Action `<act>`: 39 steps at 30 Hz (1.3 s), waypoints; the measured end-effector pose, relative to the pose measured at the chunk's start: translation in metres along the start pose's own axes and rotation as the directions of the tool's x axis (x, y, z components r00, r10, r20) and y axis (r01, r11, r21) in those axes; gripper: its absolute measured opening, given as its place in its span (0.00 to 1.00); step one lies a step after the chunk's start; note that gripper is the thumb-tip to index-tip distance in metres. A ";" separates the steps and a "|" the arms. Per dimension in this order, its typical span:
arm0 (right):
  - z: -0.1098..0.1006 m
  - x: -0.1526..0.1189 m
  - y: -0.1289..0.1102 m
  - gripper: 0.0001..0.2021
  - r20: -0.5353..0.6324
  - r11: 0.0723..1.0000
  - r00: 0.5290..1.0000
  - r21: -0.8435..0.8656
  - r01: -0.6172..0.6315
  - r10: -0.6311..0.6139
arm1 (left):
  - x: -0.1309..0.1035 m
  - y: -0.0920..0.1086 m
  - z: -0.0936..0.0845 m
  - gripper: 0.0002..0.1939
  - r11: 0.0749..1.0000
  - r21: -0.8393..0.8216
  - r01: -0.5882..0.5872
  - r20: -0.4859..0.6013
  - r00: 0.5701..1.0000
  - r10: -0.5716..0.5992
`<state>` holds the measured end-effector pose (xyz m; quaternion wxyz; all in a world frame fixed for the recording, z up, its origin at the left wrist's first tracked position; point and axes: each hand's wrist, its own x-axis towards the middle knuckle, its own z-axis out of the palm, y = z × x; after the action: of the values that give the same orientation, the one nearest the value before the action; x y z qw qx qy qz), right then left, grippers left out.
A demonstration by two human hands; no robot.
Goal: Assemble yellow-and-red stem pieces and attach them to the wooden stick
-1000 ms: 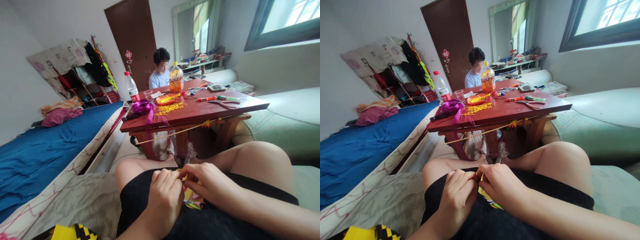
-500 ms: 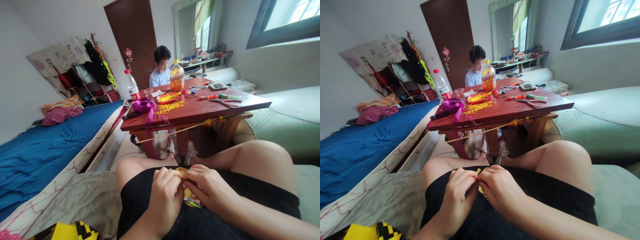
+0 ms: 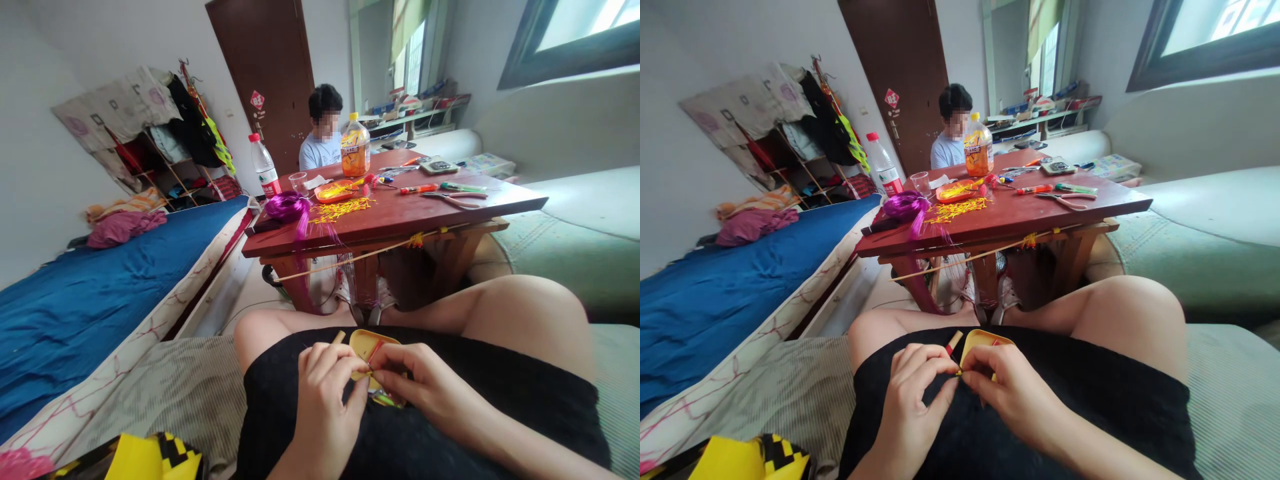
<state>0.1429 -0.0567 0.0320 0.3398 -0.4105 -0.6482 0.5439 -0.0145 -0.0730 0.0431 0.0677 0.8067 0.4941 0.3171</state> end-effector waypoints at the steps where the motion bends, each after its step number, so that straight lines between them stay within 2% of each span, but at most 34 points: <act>1: 0.001 0.000 0.001 0.11 0.018 0.998 1.000 0.064 -0.020 0.019 | 0.000 0.001 0.001 0.07 1.000 -0.002 -0.003 -0.017 1.000 0.003; 6: 0.004 0.002 0.009 0.16 0.071 0.947 0.994 0.307 -0.096 0.077 | -0.001 0.000 0.003 0.06 0.997 -0.054 0.063 0.025 0.998 -0.062; 12: 0.005 0.003 0.013 0.15 0.097 0.908 0.990 0.398 -0.131 0.101 | -0.002 -0.001 0.003 0.05 0.993 -0.066 0.095 0.064 0.994 -0.091; 24: 0.006 0.003 0.018 0.10 0.103 0.898 0.988 0.415 -0.147 0.115 | -0.001 -0.001 0.002 0.05 0.997 -0.027 0.075 0.097 0.993 -0.072; 39: 0.005 0.004 0.021 0.08 0.098 0.912 0.989 0.387 -0.137 0.107 | 0.001 0.000 0.002 0.05 0.998 0.004 0.064 0.124 0.990 -0.064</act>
<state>0.1397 -0.0536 0.0099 0.3562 -0.3531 -0.5112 0.6980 -0.0134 -0.0716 0.0421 0.1084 0.8086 0.5144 0.2641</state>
